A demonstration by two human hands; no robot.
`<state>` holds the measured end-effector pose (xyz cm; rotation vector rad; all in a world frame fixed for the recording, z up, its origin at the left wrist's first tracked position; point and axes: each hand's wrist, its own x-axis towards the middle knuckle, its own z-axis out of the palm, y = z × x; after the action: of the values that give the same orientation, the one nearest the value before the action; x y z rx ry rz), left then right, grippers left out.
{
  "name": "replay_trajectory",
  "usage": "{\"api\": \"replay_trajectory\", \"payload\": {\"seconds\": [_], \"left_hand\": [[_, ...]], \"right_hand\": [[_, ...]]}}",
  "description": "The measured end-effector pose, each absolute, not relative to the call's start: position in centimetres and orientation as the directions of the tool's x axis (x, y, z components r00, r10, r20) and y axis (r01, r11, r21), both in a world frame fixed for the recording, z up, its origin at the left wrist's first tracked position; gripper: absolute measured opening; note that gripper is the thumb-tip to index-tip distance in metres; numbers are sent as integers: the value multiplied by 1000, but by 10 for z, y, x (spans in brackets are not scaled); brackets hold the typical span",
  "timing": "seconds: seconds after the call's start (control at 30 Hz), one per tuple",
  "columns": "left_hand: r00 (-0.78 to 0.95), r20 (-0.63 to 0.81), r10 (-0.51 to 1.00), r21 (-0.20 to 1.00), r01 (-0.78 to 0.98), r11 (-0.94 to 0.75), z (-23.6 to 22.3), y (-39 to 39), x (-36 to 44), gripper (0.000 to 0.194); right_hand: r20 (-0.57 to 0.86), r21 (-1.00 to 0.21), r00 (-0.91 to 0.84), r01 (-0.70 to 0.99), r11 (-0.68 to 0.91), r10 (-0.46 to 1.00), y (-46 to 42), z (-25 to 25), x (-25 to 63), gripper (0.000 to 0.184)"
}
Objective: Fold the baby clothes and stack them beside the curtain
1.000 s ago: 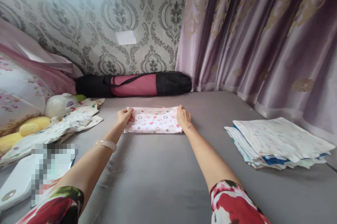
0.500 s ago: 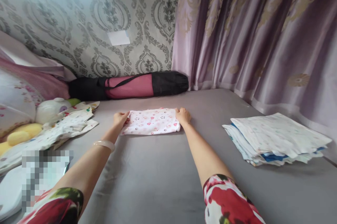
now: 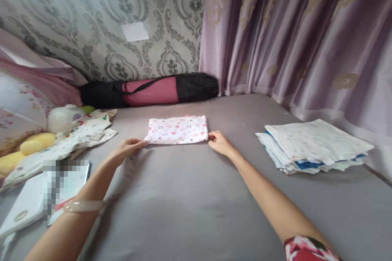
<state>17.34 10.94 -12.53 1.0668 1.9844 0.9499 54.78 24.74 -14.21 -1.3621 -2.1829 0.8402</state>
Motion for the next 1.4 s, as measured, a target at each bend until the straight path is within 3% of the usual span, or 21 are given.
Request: {"api": "replay_trajectory", "payload": {"seconds": [0.27,0.47,0.67,0.77,0.9,1.1,1.2,1.4], "left_hand": [[-481,-121,869,945,212,249,-134,111,187,60],[-558,-157,815,917,225,331,-136,118,186,40],[-490,-170,855,775,469,423,-128,116,172,18],[-547,-88,833,715,547,435,-127,120,167,28],[-569,142,810,600,700,387,-129,137,185,31],[-321,338,885,510,853,115,-140,186,253,37],[-204,364,909,430,902,30,-149,207,274,42],[-206,277,939,330,938,108,-164,222,273,44]], "right_hand": [[102,-621,-367,703,348,925,248,-150,532,16],[84,-512,-390,773,376,917,253,-147,540,16],[-7,-515,-433,774,368,902,252,-138,554,17],[-83,-509,-422,797,326,903,254,-129,552,23],[113,-402,-292,860,313,950,252,-116,522,32],[192,-314,-589,721,617,785,237,-117,433,43],[142,-275,-639,708,650,756,236,-123,403,49],[80,-232,-666,712,663,742,246,-137,391,55]]}}
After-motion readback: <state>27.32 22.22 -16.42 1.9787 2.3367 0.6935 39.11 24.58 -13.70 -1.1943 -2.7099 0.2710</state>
